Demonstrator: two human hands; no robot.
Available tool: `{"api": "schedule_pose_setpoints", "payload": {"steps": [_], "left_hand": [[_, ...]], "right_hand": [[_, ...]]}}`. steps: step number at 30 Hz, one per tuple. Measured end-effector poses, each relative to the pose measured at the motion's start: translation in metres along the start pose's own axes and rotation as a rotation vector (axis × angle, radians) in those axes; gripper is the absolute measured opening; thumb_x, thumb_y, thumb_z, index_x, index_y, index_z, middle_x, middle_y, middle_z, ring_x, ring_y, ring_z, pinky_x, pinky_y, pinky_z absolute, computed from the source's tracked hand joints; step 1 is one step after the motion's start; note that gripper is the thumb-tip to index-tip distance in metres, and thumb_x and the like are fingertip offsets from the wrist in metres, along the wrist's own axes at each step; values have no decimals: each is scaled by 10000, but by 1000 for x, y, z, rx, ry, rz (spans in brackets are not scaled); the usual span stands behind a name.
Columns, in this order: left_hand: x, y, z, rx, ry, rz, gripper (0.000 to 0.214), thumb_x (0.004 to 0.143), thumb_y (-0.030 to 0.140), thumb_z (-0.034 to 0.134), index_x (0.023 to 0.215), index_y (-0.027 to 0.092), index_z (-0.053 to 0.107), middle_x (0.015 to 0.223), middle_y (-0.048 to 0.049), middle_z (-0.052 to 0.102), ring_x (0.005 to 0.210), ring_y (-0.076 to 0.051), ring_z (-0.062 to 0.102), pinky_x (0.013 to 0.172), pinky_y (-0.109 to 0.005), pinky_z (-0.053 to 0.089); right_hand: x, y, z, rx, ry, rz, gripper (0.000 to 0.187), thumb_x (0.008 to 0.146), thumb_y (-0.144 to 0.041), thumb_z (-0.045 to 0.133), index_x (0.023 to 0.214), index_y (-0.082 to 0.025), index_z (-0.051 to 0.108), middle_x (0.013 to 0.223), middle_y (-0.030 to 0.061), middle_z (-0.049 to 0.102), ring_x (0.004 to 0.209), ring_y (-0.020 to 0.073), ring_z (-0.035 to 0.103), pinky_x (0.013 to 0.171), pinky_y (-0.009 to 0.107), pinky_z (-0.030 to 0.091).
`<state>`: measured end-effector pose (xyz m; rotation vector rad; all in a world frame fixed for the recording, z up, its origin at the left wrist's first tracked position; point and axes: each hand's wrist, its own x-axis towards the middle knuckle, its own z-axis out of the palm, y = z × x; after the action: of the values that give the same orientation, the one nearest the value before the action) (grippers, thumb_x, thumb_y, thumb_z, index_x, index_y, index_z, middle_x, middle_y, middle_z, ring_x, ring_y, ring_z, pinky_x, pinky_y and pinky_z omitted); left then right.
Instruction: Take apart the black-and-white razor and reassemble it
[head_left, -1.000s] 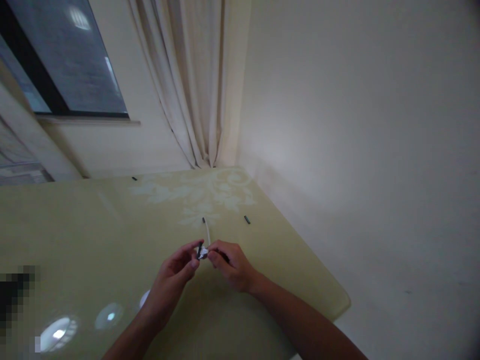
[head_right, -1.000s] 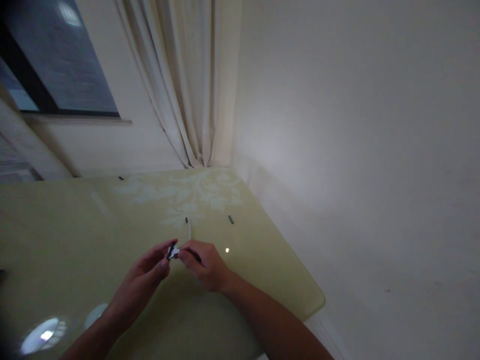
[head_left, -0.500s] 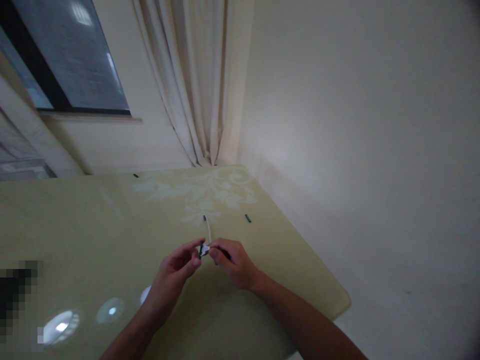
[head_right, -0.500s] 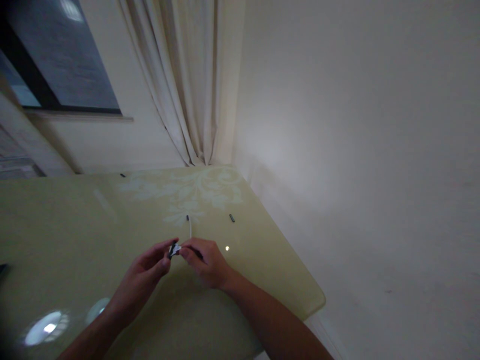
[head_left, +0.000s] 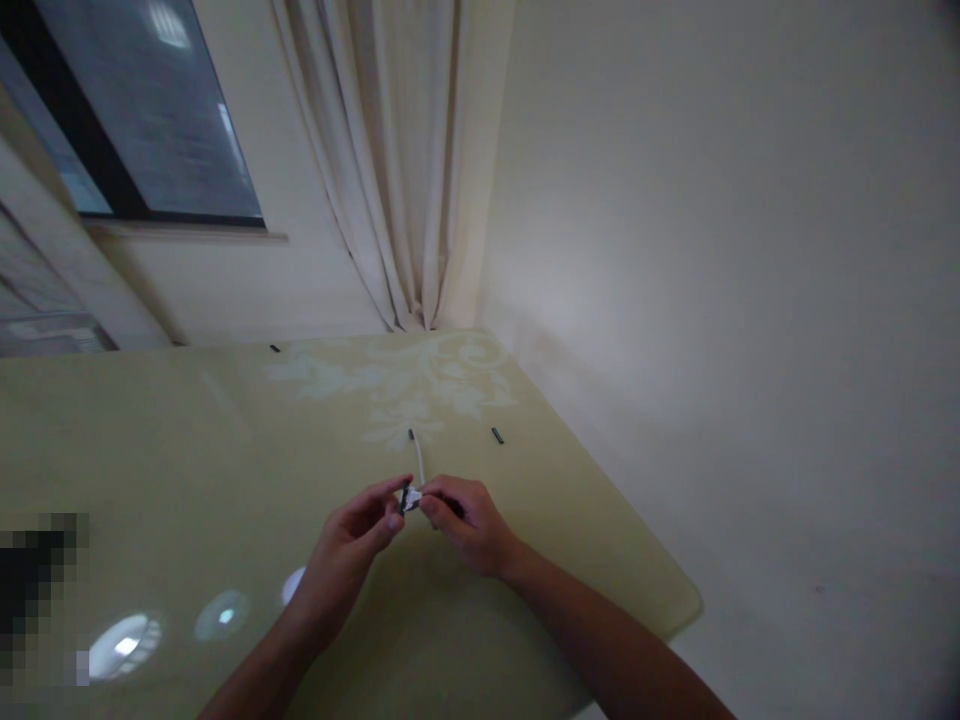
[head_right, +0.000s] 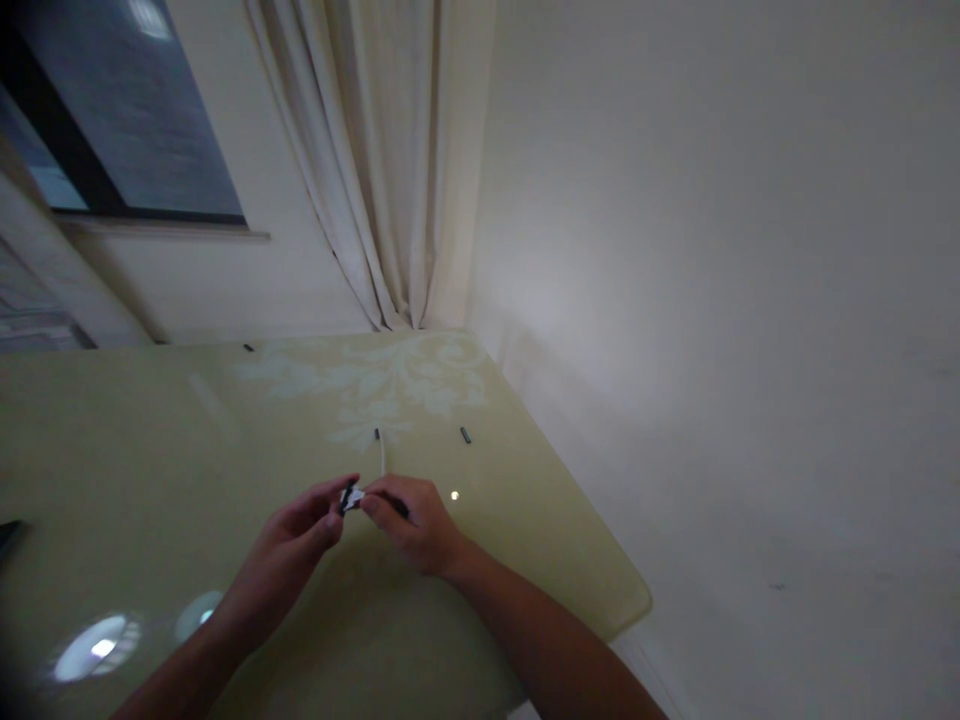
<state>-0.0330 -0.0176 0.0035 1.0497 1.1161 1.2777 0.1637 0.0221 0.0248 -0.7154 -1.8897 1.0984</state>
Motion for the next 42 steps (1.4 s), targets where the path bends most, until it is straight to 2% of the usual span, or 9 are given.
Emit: {"api": "schedule_pose_setpoints", "payload": {"steps": [8, 14, 22, 28, 35, 39, 42], "left_hand": [[1, 0, -1, 27, 17, 10, 474, 734, 440, 859, 1168, 260, 797, 848, -21, 689, 880, -191, 627, 859, -294, 521], [1, 4, -2, 99, 21, 67, 439, 732, 423, 860, 1133, 249, 813, 811, -9, 644, 838, -181, 616, 815, -286, 522], [-1, 5, -1, 97, -4, 122, 398, 755, 404, 844, 1116, 239, 819, 889, -30, 663, 848, -178, 625, 858, -318, 531], [-1, 10, -3, 139, -22, 189, 369, 750, 376, 847, 1098, 254, 826, 769, -2, 602, 764, -158, 602, 735, -266, 520], [-2, 9, -2, 118, -25, 124, 432, 723, 397, 866, 1113, 229, 783, 805, -14, 639, 757, -165, 615, 704, -257, 526], [0, 8, -1, 153, 12, 127, 424, 774, 428, 822, 1133, 218, 744, 870, -27, 662, 793, -165, 622, 732, -257, 522], [3, 6, -2, 221, 37, 142, 480, 833, 474, 757, 1241, 230, 696, 944, -27, 662, 786, -148, 612, 709, -242, 502]], "right_hand": [[2, 3, -1, 4, 9, -86, 340, 1029, -430, 559, 901, -169, 736, 728, -3, 587, 674, 128, 511, 670, 251, 391], [3, 3, -2, -18, -20, -108, 320, 1030, -411, 576, 923, -176, 765, 731, 2, 606, 663, 129, 516, 684, 259, 402], [0, 2, 3, 2, -22, -80, 343, 1032, -426, 566, 872, -171, 730, 698, -8, 552, 649, 128, 499, 659, 258, 395], [-2, 1, 6, 25, -29, -31, 385, 1033, -452, 549, 805, -171, 681, 686, -13, 544, 628, 121, 493, 640, 252, 387], [3, -2, -1, -42, -29, -24, 381, 1035, -443, 538, 809, -170, 676, 688, -16, 563, 642, 118, 499, 654, 244, 384], [2, 1, 2, -30, -38, 8, 278, 992, -436, 616, 965, -173, 703, 735, -20, 594, 643, 112, 496, 623, 234, 372], [5, 6, 1, -19, 25, 63, 292, 974, -436, 640, 1114, -181, 663, 744, -24, 627, 623, 113, 521, 608, 230, 390]]}}
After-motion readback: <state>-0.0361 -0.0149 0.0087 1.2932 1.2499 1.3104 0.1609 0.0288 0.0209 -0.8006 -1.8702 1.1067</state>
